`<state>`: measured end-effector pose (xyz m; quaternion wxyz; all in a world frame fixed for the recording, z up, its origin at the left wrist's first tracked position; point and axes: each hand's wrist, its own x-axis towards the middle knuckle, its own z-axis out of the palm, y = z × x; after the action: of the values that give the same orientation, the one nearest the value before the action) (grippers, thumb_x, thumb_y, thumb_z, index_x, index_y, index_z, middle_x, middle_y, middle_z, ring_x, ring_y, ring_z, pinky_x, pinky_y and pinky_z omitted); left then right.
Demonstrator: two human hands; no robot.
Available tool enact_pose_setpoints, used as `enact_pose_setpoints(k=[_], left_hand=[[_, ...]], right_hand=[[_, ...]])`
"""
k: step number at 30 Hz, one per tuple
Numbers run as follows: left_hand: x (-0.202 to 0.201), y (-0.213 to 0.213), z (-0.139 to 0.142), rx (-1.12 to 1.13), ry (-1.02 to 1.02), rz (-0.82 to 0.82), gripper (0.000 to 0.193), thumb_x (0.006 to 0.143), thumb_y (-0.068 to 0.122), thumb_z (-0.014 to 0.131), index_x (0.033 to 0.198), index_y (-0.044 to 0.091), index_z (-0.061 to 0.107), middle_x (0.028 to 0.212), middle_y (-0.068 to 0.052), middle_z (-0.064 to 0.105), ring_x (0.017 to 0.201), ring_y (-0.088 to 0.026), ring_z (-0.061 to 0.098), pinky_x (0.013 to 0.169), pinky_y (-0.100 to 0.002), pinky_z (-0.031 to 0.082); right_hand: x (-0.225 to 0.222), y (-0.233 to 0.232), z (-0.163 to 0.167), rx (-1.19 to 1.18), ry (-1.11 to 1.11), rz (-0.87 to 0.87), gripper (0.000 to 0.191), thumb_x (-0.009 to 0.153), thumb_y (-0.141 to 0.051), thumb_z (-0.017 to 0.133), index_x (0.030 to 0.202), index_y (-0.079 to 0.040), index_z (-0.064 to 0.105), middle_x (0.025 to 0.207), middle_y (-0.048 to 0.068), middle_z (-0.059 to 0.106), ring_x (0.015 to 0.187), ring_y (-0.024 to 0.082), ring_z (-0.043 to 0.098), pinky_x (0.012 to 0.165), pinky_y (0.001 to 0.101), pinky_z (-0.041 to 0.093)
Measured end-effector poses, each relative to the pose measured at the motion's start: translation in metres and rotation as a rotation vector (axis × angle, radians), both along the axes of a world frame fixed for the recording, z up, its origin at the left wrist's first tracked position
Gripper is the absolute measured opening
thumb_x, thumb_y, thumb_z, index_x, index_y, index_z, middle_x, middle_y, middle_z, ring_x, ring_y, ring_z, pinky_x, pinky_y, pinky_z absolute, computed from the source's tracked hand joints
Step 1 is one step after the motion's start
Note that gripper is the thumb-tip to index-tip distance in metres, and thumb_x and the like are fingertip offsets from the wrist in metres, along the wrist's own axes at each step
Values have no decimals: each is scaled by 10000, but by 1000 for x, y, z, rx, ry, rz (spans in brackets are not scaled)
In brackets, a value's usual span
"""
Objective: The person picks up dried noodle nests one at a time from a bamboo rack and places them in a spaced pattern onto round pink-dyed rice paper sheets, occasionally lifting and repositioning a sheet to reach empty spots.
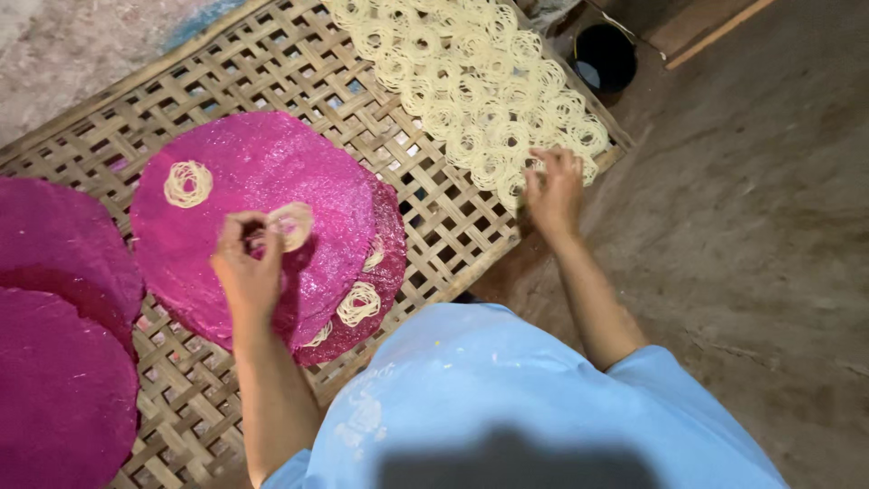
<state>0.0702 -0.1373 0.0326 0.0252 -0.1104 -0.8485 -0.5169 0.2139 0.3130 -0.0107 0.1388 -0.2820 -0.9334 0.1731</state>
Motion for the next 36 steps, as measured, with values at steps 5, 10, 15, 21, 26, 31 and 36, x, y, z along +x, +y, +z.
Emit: enact_pose_setpoints(k=[5, 10, 15, 21, 26, 31, 36], left_hand=[[35, 51, -1, -78, -140, -197, 68, 987, 112, 723, 1016, 61, 688, 872, -68, 692, 745, -153, 637, 649, -286, 533], [60, 86, -3, 41, -252, -462, 125, 933, 109, 661, 1041, 47, 655, 859, -53, 692, 744, -135, 662, 678, -296, 558], [74, 95, -2, 7, -212, -462, 151, 925, 98, 677, 1057, 27, 656, 851, -88, 679, 734, -146, 652, 703, -305, 546], [80, 86, -1, 54, -210, -425, 159, 923, 85, 680, 1066, 20, 653, 877, -84, 687, 753, -134, 639, 708, -294, 538], [81, 77, -4, 9, -245, -388, 155, 922, 89, 681, 1066, 38, 658, 801, -65, 672, 697, -114, 625, 657, -280, 525], [83, 73, -8, 57, -286, -372, 142, 941, 99, 687, 1060, 35, 648, 801, -38, 647, 699, -90, 604, 637, -264, 519], [84, 73, -11, 76, -270, -357, 143, 935, 87, 689, 1056, 22, 647, 782, -35, 620, 684, -81, 576, 617, -264, 498]], right_hand=[[14, 35, -1, -215, -45, 35, 162, 942, -162, 759, 1092, -102, 759, 1100, 92, 691, 1014, 230, 678, 930, 318, 551], [14, 24, -15, 16, 70, 174, 214, 829, -105, 821, 1036, -62, 786, 1000, 166, 673, 988, 348, 620, 900, 422, 506], [9, 19, -14, 138, 10, 162, 187, 837, -134, 809, 1000, -70, 742, 1035, 150, 647, 1032, 355, 596, 882, 450, 510], [9, 16, -3, 123, 19, 205, 122, 831, -105, 768, 906, -66, 680, 973, 140, 652, 997, 356, 585, 869, 462, 498], [16, 14, -5, -167, 120, 333, 99, 864, -84, 707, 932, -75, 636, 883, 53, 673, 896, 255, 623, 816, 427, 492], [21, 27, -5, -1018, 149, -71, 122, 966, -72, 628, 1083, -96, 655, 865, 26, 591, 736, 143, 521, 654, 295, 443], [14, 36, 6, -1201, 250, -103, 195, 911, -57, 702, 1091, -96, 636, 922, 10, 694, 827, 96, 666, 698, 232, 573]])
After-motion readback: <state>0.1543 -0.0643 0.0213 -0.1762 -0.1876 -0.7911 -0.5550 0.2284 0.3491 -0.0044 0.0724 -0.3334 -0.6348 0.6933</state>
